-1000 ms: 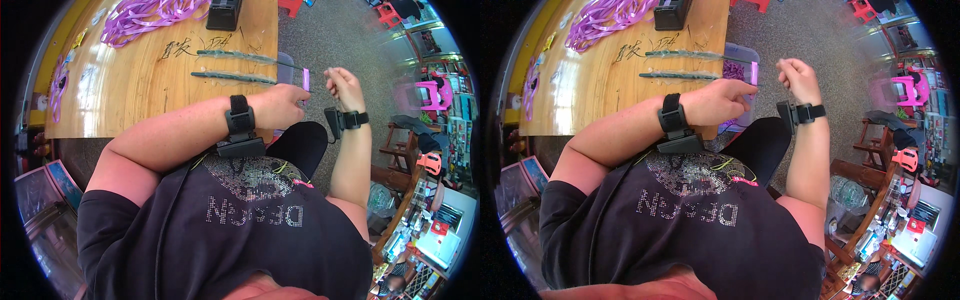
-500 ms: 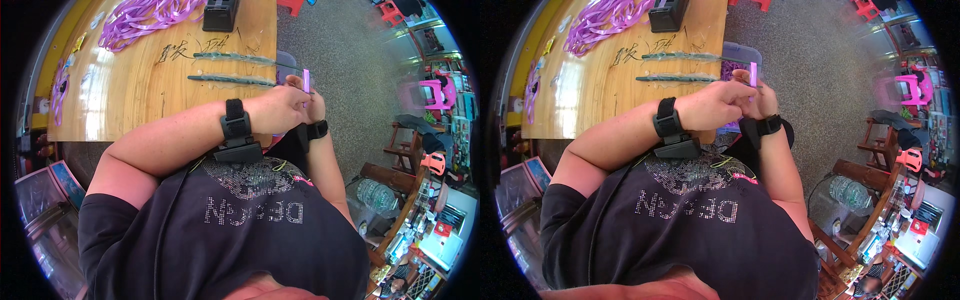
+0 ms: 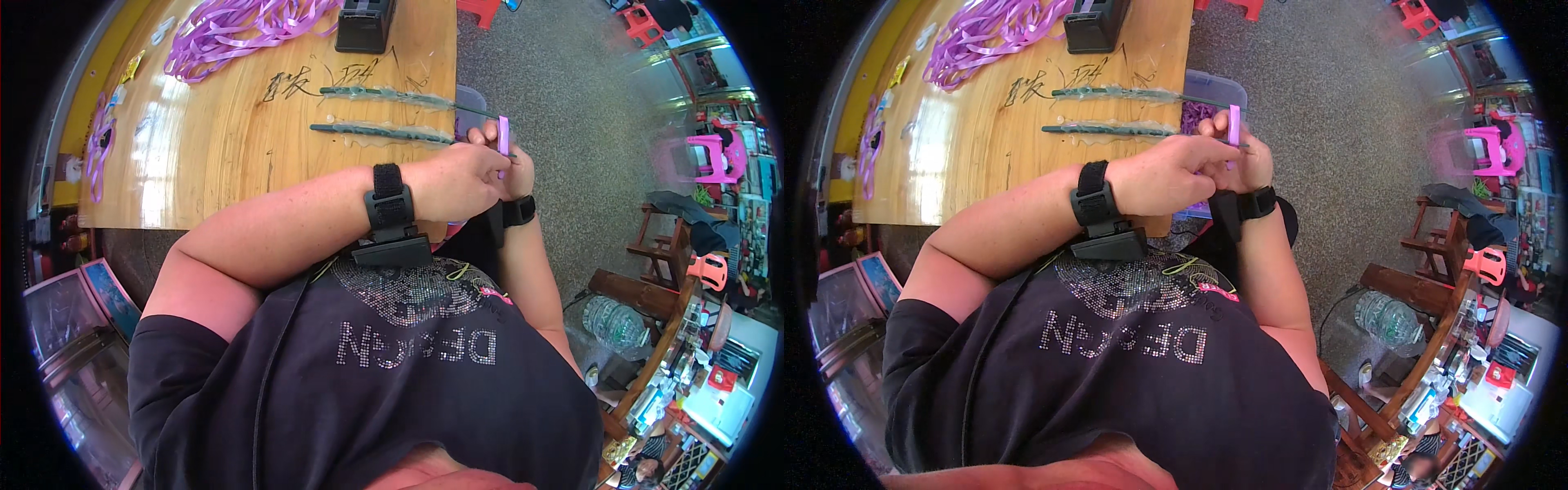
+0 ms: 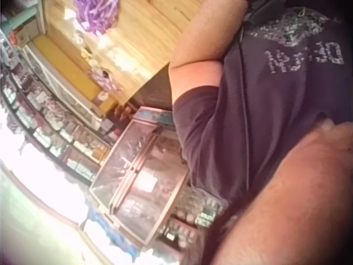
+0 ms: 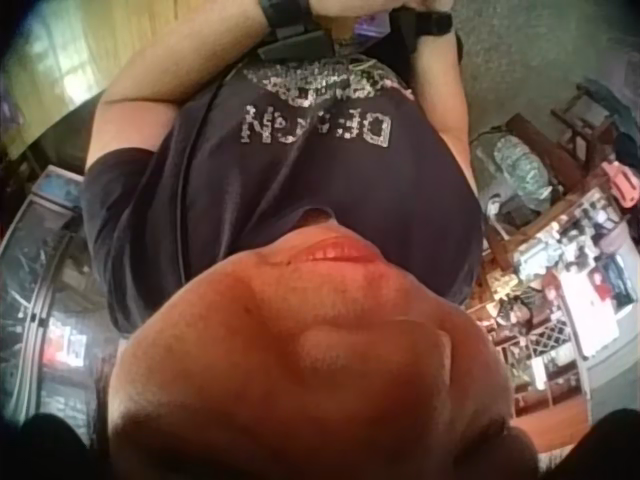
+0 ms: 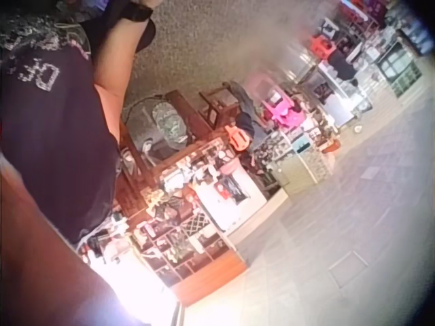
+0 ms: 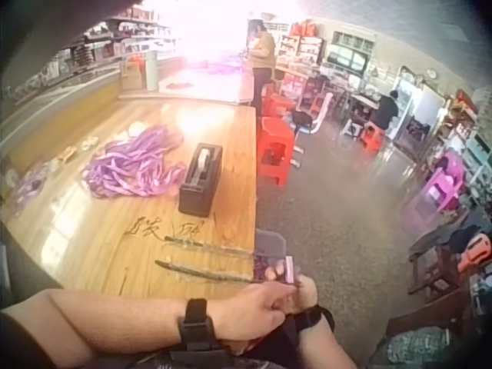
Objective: Assemble small purple plastic components and ribbons by hand at a workbench.
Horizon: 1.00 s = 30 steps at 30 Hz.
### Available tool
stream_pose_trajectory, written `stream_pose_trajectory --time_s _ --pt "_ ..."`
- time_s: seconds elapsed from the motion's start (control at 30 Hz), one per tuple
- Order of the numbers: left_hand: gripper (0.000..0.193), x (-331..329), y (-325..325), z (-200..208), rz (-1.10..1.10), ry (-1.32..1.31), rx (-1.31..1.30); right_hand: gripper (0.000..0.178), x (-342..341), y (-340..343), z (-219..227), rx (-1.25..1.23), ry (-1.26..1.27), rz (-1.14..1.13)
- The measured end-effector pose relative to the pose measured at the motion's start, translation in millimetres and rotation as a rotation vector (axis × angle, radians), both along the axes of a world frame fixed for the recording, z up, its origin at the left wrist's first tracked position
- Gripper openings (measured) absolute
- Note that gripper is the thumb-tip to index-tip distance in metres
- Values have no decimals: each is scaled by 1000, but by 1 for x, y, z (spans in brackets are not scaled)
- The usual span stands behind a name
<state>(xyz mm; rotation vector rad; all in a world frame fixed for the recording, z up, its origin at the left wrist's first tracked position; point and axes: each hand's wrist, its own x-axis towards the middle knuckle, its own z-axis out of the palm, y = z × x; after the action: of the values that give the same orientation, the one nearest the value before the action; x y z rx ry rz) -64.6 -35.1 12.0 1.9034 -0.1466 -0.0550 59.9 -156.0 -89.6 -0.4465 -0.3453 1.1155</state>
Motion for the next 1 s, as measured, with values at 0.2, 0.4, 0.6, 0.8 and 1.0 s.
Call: stream_pose_trajectory --time_s 0.2,0.4,0.6,0.8,1.0 --pt "34 1 -1 -6 -31 55 -51 23 11 -14 -6 -152 -31 -68" --pt "29 3 0 -5 -44 88 -89 22 5 -22 18 -396 -57 -126" --pt "41 1 0 0 -20 91 -46 26 10 -35 27 -505 -56 -81" --pt "49 1 1 -1 -11 68 -12 35 3 -34 52 -594 -57 -228" --pt "49 0 0 3 -9 70 -12 31 5 -35 54 -630 -88 -279"
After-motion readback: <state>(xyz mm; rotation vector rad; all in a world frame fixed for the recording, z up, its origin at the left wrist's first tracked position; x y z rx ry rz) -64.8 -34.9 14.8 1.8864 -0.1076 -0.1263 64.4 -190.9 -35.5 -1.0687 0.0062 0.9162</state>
